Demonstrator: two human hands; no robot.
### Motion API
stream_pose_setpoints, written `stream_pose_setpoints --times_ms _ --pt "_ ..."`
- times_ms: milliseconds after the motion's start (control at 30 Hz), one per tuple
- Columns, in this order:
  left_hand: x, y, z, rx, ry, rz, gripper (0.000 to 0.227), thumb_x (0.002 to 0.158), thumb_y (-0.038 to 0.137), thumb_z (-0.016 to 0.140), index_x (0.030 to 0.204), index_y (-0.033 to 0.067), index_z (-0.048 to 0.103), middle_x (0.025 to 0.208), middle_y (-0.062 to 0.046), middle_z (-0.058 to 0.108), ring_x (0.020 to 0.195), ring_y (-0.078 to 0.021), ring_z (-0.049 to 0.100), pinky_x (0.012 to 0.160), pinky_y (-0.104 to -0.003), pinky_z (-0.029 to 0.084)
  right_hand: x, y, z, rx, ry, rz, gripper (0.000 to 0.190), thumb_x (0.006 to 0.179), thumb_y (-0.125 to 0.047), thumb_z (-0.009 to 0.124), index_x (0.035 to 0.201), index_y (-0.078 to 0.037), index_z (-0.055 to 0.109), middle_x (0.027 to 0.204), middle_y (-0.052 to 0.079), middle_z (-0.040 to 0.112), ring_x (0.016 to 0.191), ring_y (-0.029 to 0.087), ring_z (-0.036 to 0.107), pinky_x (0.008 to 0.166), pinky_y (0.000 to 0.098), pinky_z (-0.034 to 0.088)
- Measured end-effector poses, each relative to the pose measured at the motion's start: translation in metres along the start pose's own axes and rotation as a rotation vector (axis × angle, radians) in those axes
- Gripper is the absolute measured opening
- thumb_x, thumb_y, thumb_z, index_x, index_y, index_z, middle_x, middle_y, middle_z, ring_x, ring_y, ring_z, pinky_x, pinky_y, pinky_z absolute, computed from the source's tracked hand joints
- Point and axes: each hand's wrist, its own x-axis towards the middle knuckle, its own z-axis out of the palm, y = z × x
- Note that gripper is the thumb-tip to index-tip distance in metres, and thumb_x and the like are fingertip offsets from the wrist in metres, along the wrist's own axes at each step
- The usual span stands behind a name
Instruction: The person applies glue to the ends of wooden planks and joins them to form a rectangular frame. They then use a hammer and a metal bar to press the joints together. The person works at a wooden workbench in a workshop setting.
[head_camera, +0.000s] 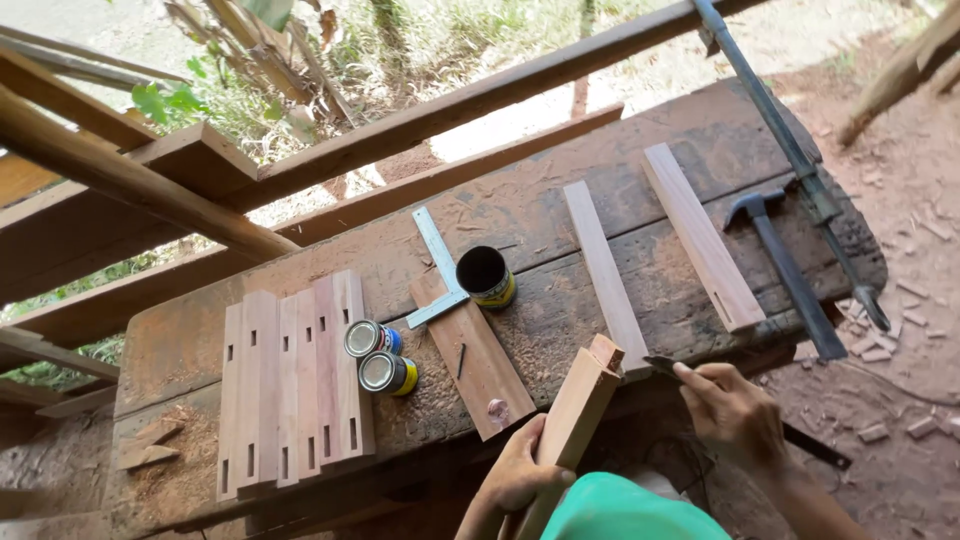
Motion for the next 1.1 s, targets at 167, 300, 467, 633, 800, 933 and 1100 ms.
stream_pose_setpoints --times_ms 167,300,467,633,800,933,1100 --pt "-0.001 0.003 0.0 -0.047 -0.043 -0.02 0.09 0.052 0.042 0.074 0.129 -0.0013 0.057 0.104 -0.015 0.062 0.098 -0.0252 0.058 0.089 -0.039 0.047 -0.002 -0.002 0.005 0.079 0.207 -0.1 0.029 0.095 -0.015 0.069 0.123 -0.01 0.065 0.097 0.007 0.069 0.052 0.008 0.047 0.036 0.0232 0.035" --pt "-0.002 0.002 0.001 -0.053 -0.056 -0.024 0.087 0.053 0.041 0.072 0.128 -0.0003 0.058 0.104 -0.014 0.062 0.097 -0.0243 0.057 0.088 -0.039 0.046 0.013 -0.012 0.003 0.076 0.149 -0.137 0.027 0.09 -0.016 0.072 0.117 -0.014 0.066 0.092 0.0 0.069 0.054 0.01 0.055 0.043 0.0246 0.047" --pt "-0.001 -0.013 -0.005 -0.084 -0.071 -0.024 0.084 0.054 0.043 0.079 0.123 -0.0007 0.058 0.102 -0.012 0.062 0.095 -0.0218 0.056 0.088 -0.035 0.046 0.026 -0.015 -0.001 0.07 0.124 -0.23 0.028 0.08 -0.013 0.08 0.107 -0.013 0.073 0.092 0.002 0.071 0.053 0.008 0.053 0.042 0.0231 0.044" --pt "-0.011 0.004 -0.009 0.067 -0.023 -0.029 0.084 0.052 0.037 0.076 0.127 0.0018 0.059 0.107 -0.014 0.065 0.1 -0.0251 0.059 0.093 -0.039 0.047 0.046 -0.019 -0.014 0.016 0.039 -0.222 0.016 0.082 -0.011 0.078 0.097 -0.01 0.078 0.087 0.002 0.072 0.047 0.006 0.047 0.036 0.0231 0.036" --pt "-0.014 0.004 -0.019 0.204 0.106 -0.077 0.093 0.049 0.037 0.08 0.134 0.0062 0.058 0.117 -0.013 0.068 0.108 -0.0262 0.063 0.099 -0.037 0.05 0.046 -0.005 -0.003 -0.044 0.015 -0.172 0.013 0.093 -0.009 0.072 0.104 -0.002 0.074 0.084 0.005 0.068 0.043 0.008 0.041 0.03 0.0238 0.031" --pt "-0.01 -0.012 -0.027 0.241 0.313 0.17 0.097 0.053 0.042 0.079 0.139 0.0048 0.054 0.123 -0.017 0.069 0.112 -0.0314 0.067 0.099 -0.043 0.054 0.057 -0.015 -0.022 0.197 -0.024 0.157 0.033 0.088 -0.01 0.073 0.119 0.002 0.071 0.104 0.013 0.073 0.069 0.019 0.064 0.056 0.0278 0.053" --pt "-0.017 -0.014 -0.021 0.093 0.576 0.387 0.047 0.071 0.025 0.085 0.109 -0.0009 0.075 0.092 -0.007 0.075 0.076 -0.0143 0.066 0.071 -0.027 0.057 0.061 -0.043 -0.029 0.524 -0.074 0.215 0.035 0.088 0.001 0.068 0.123 0.003 0.068 0.11 0.01 0.071 0.084 0.018 0.068 0.072 0.0258 0.057"
